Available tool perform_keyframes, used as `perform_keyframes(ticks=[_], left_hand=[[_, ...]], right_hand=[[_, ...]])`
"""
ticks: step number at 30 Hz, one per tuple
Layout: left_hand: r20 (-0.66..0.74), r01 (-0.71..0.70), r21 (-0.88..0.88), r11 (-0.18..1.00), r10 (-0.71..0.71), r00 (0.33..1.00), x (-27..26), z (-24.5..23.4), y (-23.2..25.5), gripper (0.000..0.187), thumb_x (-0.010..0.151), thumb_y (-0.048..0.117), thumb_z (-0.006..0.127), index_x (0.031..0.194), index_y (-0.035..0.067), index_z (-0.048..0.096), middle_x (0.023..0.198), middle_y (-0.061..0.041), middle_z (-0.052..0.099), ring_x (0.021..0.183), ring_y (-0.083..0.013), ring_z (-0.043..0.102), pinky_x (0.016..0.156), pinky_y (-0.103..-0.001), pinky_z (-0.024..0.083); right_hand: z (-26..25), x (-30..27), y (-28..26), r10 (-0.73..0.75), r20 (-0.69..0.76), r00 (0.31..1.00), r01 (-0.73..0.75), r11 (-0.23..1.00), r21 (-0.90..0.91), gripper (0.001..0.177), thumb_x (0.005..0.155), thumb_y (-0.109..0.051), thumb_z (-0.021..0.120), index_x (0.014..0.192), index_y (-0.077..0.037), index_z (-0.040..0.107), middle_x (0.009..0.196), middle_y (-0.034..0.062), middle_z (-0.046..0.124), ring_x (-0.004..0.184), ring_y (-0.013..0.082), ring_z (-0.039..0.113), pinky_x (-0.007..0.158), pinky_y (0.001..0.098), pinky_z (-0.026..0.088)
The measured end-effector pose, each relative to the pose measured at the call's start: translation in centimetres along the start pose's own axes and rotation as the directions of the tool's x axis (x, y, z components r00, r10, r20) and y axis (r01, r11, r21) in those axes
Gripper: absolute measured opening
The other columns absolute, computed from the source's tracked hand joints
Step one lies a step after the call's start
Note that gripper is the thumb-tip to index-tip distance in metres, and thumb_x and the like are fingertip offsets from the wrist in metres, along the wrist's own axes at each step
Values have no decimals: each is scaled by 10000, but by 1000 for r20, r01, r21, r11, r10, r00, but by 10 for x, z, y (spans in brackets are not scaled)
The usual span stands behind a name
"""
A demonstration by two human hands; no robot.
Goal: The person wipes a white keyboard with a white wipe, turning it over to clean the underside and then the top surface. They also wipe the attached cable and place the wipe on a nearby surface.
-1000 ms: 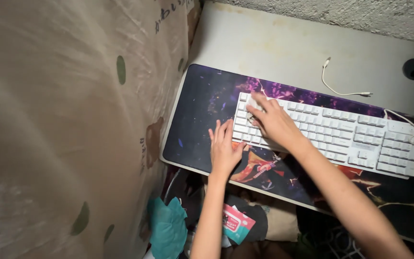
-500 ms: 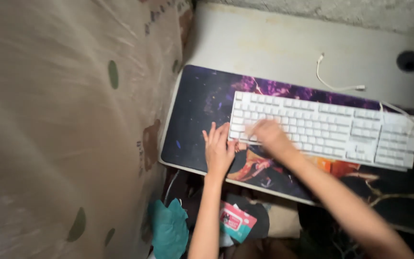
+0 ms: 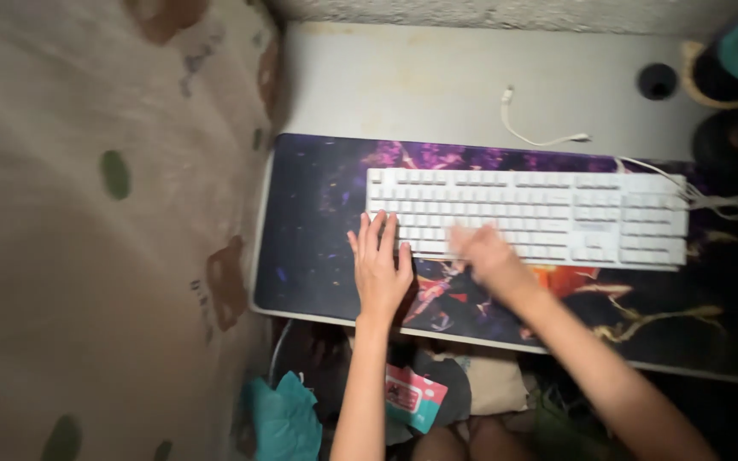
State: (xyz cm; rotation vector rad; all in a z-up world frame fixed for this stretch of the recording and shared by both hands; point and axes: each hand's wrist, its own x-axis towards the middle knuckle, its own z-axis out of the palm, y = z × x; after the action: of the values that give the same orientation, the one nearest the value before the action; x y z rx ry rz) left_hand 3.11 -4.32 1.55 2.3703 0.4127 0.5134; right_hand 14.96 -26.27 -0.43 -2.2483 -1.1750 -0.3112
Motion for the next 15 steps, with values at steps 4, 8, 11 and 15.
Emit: perform_keyframes(ticks=[4, 8, 11, 15], left_hand=[[15, -74, -21, 997, 74, 997, 1, 23, 20, 507, 919, 146, 661, 1416, 66, 594, 1489, -152, 534, 1479, -439, 388, 1224, -649, 223], [69, -108, -56, 993, 112, 991, 0, 47, 44, 479, 909, 145, 663, 1379, 66, 612, 1479, -161, 534, 1464, -457, 396, 1213, -656, 225], [78, -139, -69, 988, 144, 987, 5, 59, 61, 471, 914, 142, 657, 1377, 67, 613, 1481, -158, 537, 1466, -458, 402, 1214, -658, 235], [104, -192, -88, 977, 201, 974, 12, 79, 91, 471, 917, 159, 663, 1379, 87, 610, 1489, -150, 534, 1475, -447, 400, 1219, -653, 256]], right_hand=[[-26, -21, 32, 430, -48, 901, -428, 902, 53, 300, 851, 42, 645, 1142, 27, 718, 1045, 194, 699, 926, 355, 652, 845, 448, 535], [-63, -52, 39, 266, -94, 959, -276, 953, -121, 359, 820, 96, 636, 1152, -4, 727, 1140, 161, 740, 921, 335, 661, 820, 406, 559], [-79, -73, 47, 256, -148, 955, -281, 942, -183, 424, 777, 126, 636, 1156, -37, 736, 1196, 147, 745, 960, 330, 655, 852, 398, 572], [-111, -53, 39, 350, -135, 927, -360, 931, -57, 364, 785, 80, 635, 1115, -34, 736, 1128, 154, 735, 987, 321, 670, 882, 398, 571]])
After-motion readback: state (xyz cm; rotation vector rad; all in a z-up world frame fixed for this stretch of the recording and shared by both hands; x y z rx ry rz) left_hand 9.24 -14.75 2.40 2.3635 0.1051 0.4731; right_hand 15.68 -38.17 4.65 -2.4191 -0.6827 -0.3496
